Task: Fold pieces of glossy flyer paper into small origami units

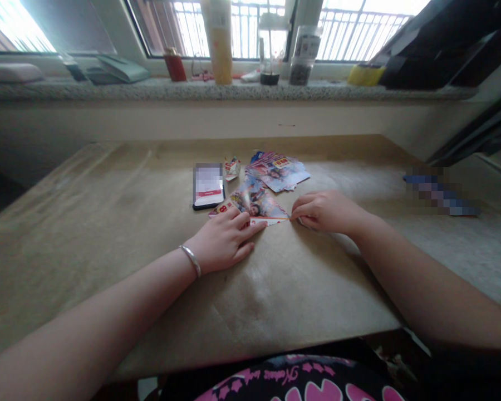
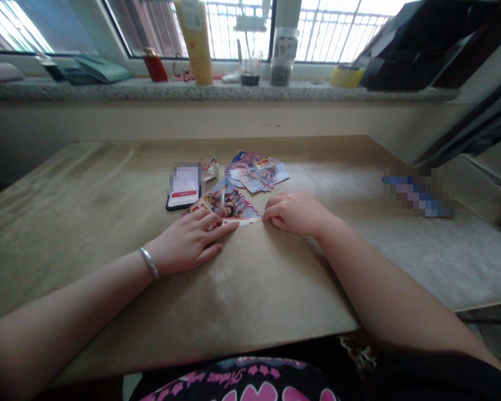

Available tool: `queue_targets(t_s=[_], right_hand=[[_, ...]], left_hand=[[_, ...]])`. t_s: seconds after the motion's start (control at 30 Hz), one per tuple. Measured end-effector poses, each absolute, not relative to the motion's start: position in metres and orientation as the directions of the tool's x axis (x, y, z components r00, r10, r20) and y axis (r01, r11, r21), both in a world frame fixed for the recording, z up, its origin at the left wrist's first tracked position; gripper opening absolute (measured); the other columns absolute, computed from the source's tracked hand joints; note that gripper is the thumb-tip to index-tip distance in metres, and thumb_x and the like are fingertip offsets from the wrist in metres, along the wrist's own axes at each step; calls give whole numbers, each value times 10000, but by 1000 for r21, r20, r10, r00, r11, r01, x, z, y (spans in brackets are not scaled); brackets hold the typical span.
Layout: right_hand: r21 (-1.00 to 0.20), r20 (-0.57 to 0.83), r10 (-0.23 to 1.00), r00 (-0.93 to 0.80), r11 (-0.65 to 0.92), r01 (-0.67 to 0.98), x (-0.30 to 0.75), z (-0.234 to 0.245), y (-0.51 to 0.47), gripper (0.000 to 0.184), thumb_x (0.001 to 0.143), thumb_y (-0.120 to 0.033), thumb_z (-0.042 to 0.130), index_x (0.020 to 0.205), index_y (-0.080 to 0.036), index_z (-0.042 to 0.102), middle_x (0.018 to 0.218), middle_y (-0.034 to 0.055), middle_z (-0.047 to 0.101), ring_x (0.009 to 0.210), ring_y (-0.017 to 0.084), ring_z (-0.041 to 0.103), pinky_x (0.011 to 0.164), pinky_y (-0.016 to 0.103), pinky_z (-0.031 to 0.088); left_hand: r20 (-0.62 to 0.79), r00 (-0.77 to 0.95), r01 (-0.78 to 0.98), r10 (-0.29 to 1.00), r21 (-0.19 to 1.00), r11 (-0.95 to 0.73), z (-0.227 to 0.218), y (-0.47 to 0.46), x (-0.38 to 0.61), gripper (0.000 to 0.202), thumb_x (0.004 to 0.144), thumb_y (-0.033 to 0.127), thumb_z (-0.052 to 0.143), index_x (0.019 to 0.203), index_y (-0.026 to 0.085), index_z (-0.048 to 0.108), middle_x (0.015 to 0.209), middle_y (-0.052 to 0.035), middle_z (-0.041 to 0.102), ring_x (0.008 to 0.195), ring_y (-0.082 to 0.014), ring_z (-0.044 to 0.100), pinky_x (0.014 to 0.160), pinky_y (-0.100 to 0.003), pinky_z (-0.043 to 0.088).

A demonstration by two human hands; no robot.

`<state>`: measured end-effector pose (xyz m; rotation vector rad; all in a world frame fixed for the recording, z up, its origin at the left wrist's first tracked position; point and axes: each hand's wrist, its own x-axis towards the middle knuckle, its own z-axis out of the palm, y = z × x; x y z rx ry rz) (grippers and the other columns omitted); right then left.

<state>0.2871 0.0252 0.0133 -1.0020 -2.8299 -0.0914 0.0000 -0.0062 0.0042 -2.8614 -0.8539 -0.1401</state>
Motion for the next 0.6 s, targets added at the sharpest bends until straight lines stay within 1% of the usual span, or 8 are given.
queue_targets(t_s=[0.33,0.4,0.47,0.53,0.6], right_hand=[[-46,148,651,-745,757,652,292,13,25,263,797,-150,507,882,-258,731,960,-9,722,823,159,648,696,259,430],[-73,181,670,-720,739,670,292,11,24,251,799,-147,501,869,-240,723,943,6,718,824,164,644,703,264,440],[-111,250,679,-690,728,677,291,8,24,249,810,-148,490,882,-221,717,939,28,709,827,166,640,716,269,452],[-134,316,656,-685,746,653,288,7,24,250,822,-155,487,908,-207,716,944,51,698,837,169,630,742,279,464],[-130,333,609,-720,786,604,282,6,22,242,831,-169,496,913,-204,722,940,65,690,844,171,614,764,291,470]], left_hand=[[120,834,551,539,-123,-825,3,-6,1,486,939,397,374,1383,202,420,1094,-95,541,963,-247,443,905,-396,370],[119,833,553,541,-120,-824,3,-6,1,486,941,398,368,1383,203,419,1095,-96,541,967,-249,443,906,-400,370],[122,834,551,539,-119,-826,3,-6,1,487,940,400,368,1384,204,417,1095,-98,542,972,-251,444,906,-401,371],[134,836,548,533,-123,-828,2,-5,1,486,938,398,373,1384,208,417,1091,-97,545,973,-248,446,901,-397,372],[145,836,545,528,-126,-829,2,-5,1,485,935,398,383,1382,212,419,1086,-95,548,971,-245,447,900,-393,372]])
